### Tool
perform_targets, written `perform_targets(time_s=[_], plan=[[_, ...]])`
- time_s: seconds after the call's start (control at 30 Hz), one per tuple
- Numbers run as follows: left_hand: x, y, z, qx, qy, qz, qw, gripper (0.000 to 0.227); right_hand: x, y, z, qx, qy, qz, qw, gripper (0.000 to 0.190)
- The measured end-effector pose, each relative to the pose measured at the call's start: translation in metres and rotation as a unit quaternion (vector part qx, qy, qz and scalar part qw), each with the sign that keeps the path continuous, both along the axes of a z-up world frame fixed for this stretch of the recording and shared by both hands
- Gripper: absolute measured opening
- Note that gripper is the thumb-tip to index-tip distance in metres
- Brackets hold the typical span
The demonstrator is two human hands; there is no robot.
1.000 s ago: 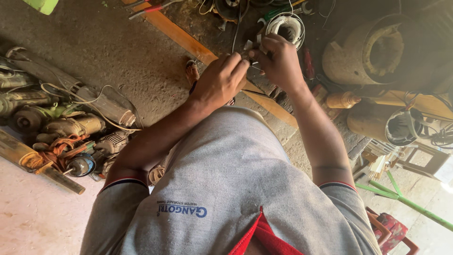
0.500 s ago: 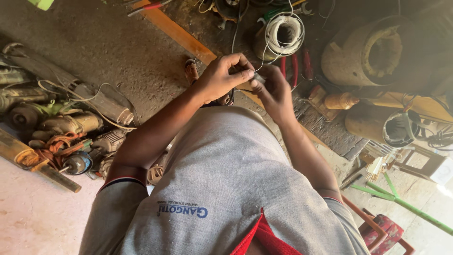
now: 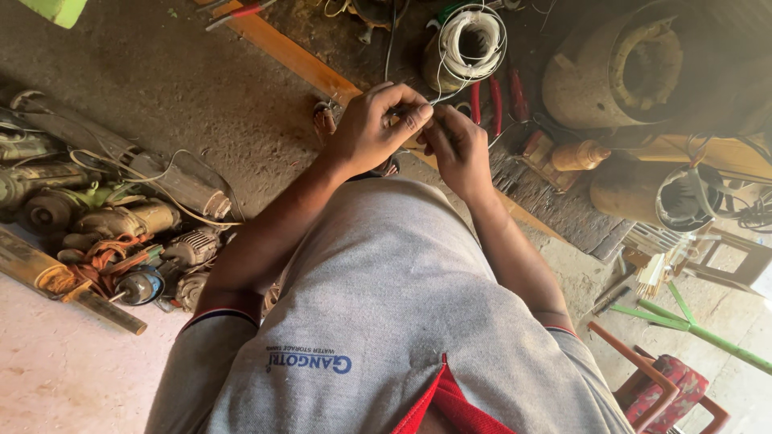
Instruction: The person strips the insulation from several colored wires using a knife, twists the exposed ends together, and wraps the connections with electrical tape. They also cut a piece of black conduit tubing and place it over the taped wire bundle.
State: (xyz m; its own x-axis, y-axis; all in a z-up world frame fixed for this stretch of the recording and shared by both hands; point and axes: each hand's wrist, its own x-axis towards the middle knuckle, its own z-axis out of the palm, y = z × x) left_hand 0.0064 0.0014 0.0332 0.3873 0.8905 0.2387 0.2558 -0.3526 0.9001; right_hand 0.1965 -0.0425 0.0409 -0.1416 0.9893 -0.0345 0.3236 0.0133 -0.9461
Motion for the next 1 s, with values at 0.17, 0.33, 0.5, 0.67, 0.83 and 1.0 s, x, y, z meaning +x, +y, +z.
perform_targets(time_s=[0.17, 0.33, 0.5, 0.67, 0.83, 1.0], plan=[[0.009, -0.004, -0.022, -0.007, 0.02, 0.083, 0.996, 0.03, 0.002, -0.005, -0.023, -0.016, 0.026, 0.023, 0.999, 0.018], [0.018, -0.006, -0.054, -0.066, -0.031, 0.101, 0.992, 0.027, 0.009, 0.002, -0.03, -0.014, 0.116, 0.101, 0.988, 0.022], [0.014, 0.012, -0.073, -0.05, 0.057, 0.186, 0.98, 0.035, 0.011, 0.002, 0.013, 0.122, 0.303, 0.569, 0.755, 0.022], [0.005, 0.005, -0.062, -0.168, 0.02, 0.014, 0.986, 0.036, 0.053, 0.015, 0.034, 0.131, -0.006, 0.236, 0.963, 0.005], [-0.02, -0.004, -0.048, -0.37, -0.155, -0.056, 0.914, 0.031, 0.102, 0.043, -0.04, 0.074, -0.236, -0.056, 0.967, 0.021], [-0.035, -0.012, -0.044, -0.326, -0.201, -0.048, 0.923, 0.04, 0.114, 0.064, -0.087, -0.024, -0.13, -0.107, 0.985, 0.021]])
